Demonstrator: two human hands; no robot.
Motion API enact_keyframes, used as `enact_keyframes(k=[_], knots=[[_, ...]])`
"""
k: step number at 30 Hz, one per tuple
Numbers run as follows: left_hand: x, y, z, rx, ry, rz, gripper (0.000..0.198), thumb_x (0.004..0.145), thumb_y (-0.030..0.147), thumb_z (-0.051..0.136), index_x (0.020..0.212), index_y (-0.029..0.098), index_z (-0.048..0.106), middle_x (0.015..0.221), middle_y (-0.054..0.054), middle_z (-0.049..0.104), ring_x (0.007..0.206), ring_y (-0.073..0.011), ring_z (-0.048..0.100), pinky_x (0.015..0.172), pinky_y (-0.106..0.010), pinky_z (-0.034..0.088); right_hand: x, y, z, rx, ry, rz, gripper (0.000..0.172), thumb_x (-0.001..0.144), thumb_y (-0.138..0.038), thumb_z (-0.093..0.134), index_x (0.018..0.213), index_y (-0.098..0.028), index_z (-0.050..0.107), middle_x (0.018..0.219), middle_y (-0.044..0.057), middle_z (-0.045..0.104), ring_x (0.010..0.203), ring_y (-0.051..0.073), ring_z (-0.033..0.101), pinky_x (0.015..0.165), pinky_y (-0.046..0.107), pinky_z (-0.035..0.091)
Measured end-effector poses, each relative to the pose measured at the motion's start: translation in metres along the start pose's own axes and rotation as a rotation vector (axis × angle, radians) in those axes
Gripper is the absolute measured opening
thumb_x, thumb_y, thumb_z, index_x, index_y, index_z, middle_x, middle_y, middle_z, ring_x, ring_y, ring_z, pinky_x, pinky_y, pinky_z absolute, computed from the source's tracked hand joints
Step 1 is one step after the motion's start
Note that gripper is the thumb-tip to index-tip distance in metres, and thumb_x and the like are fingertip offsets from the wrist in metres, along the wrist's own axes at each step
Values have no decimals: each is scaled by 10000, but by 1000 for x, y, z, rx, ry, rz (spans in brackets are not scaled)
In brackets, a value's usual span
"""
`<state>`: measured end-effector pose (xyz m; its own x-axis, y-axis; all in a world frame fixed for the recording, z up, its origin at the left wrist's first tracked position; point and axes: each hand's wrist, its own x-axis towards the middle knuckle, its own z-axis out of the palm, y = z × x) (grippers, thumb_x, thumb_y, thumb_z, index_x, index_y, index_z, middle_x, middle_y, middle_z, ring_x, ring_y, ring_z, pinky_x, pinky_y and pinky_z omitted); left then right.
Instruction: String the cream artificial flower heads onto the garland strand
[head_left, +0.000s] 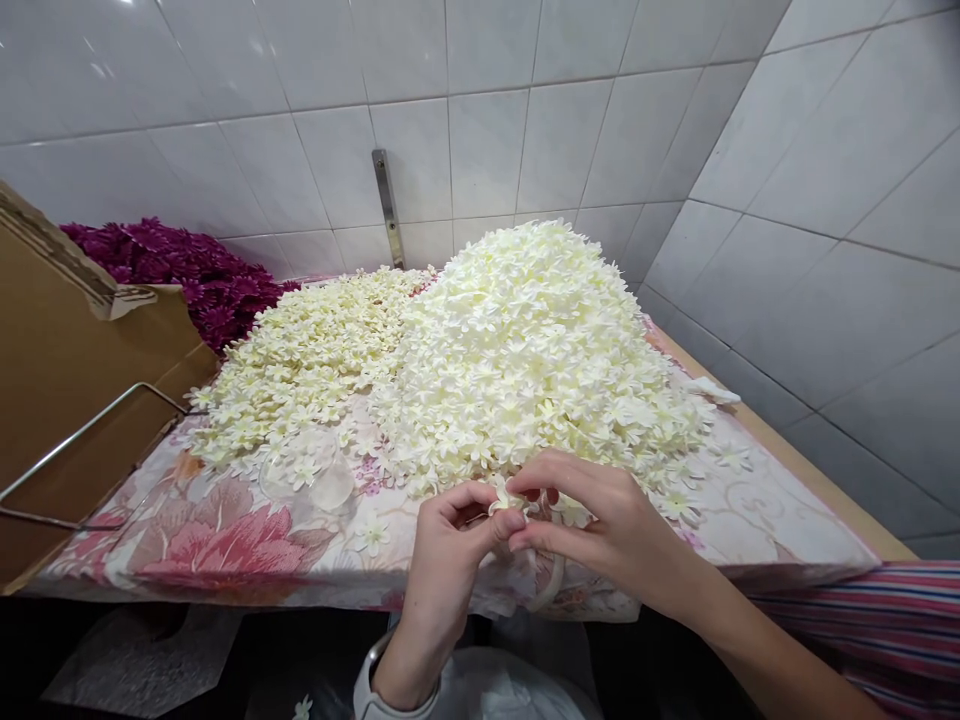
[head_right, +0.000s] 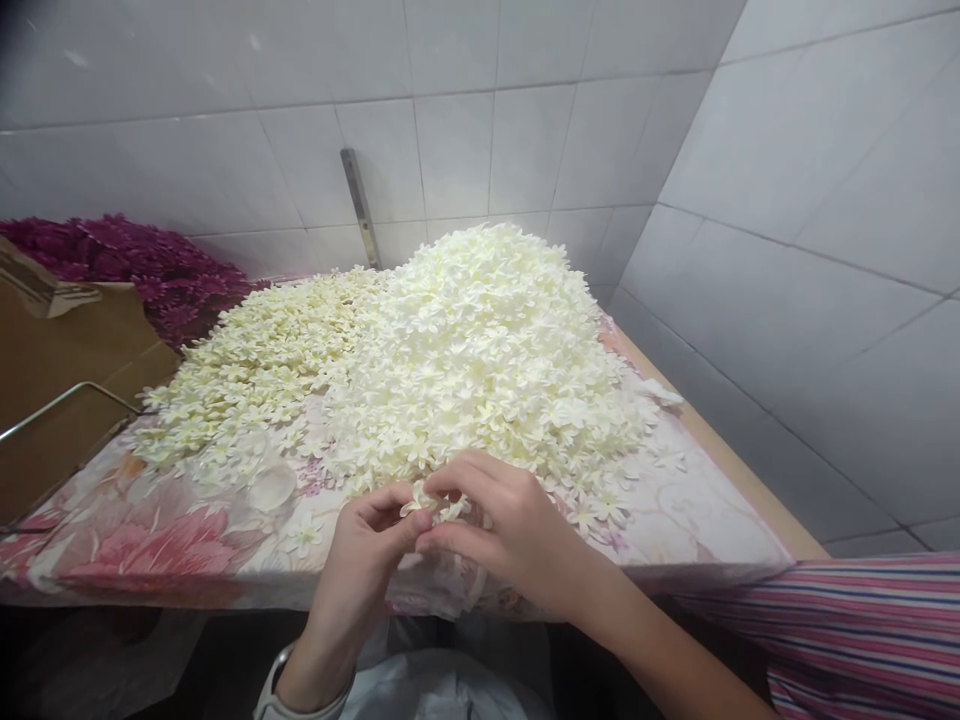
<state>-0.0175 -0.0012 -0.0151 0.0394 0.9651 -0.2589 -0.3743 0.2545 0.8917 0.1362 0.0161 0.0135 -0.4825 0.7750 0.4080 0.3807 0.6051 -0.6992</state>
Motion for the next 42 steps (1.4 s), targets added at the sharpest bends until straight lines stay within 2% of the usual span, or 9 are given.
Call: enact_keyframes(k=[6,8,11,14,18,23,28,34,42], knots=[[-3,7,1,2,-16,7,186,652,321,739,682,143,694,652,-4,642,631,-100,585,614,-179,444,1,3,-1,78,99,150,96,824,-254,582,878,-192,632,822,22,665,691,132,614,626,232,507],[-1,5,1,-8,43,-3,181,643,317,746,673,148,691,636,4,638,609,-91,585,582,-165,433,2,5,-4,-36,242,171,133,842,-260,554,914,-188,640,866,42,675,744,159,631,668,264,520],[0,1,2,-17,76,0,196,619,305,762,624,135,664,554,17,600,546,-71,546,521,-145,399,3,7,-8,-312,447,41,222,821,-239,584,1031,-173,609,1007,93,643,935,219,600,819,354,495],[0,1,4,-25,43,9,208,607,282,770,590,130,630,502,39,557,480,-50,489,484,-144,382,0,4,-7,-250,248,-87,227,806,-235,618,1025,-185,587,985,81,621,938,201,581,782,322,498],[-1,3,4,-23,-9,-24,214,600,276,776,596,135,614,486,48,546,446,-48,474,457,-149,371,-6,0,-1,-40,16,0,115,803,-183,622,908,-190,577,853,27,609,763,136,579,648,240,478],[0,2,-1,1,-58,-16,207,632,317,757,653,134,665,604,8,615,576,-80,558,558,-163,424,-5,6,3,25,70,62,33,824,-162,588,815,-193,582,736,-9,610,661,110,573,593,217,468],[0,-1,-1,-3,9,-16,191,648,310,748,645,138,664,577,25,586,561,-59,539,554,-141,406,-2,10,-3,-370,511,-32,144,809,-193,608,950,-180,585,941,67,632,877,183,590,780,311,486],[-1,0,4,-27,-32,-26,210,598,281,777,585,132,629,501,42,545,462,-41,459,471,-142,367,-10,2,4,-29,90,26,143,791,-196,643,914,-197,569,860,4,610,764,113,571,645,216,468],[-3,1,4,-5,-53,-18,186,646,323,748,657,145,696,604,5,632,574,-72,553,567,-156,422,-12,6,6,68,183,121,42,799,-217,630,782,-188,604,706,-9,617,615,105,560,572,218,464]])
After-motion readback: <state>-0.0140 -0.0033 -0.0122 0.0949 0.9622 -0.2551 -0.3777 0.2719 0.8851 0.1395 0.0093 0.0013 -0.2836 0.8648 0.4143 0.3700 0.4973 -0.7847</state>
